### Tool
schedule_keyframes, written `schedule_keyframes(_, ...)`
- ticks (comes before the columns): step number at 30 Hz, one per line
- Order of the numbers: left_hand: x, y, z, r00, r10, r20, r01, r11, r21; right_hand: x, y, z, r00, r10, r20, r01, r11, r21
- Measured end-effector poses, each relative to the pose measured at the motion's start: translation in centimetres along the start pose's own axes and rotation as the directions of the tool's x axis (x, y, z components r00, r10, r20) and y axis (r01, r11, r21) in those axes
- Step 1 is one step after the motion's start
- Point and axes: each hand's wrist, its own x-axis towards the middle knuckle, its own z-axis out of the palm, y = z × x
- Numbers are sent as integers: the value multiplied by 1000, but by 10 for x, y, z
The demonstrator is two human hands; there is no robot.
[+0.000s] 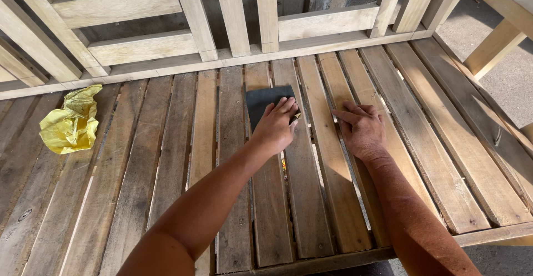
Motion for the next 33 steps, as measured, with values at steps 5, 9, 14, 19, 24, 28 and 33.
schedule_keyframes(5, 36, -17, 8, 999, 2, -52, -3, 1000, -31, -1, -1, 0, 1000, -4, -1, 4, 1000, -4)
schedule_keyframes(9, 86, -23, 2, 997, -48, -58, 47, 998, -29, -3, -1, -2, 1000, -9, -12, 9, 1000, 15)
schedule_keyframes(14, 109, -18, -6, 988, -149, -48, 146, 987, -71, -1, -1, -3, 1000, -5, -15, 5, 1000, 12)
schedule_keyframes(19, 75, -4, 6, 998, -48, -46, 48, 999, -16, -1, 0, -3, 999, -21, -31, 22, 999, 37)
schedule_keyframes(24, 51, -9, 10, 1000, -11, -26, 9, 998, -66, -4, -3, -3, 1000, -19, -13, 19, 1000, -2)
schedule_keyframes(28, 84, -18, 6, 999, -26, -35, 26, 1000, 3, -4, -2, -4, 1000, -19, -9, 19, 1000, -15)
schedule_keyframes(33, 117, -18, -12, 992, -75, -102, 68, 995, -76, -2, 0, -4, 999, -23, -24, 23, 1000, -1)
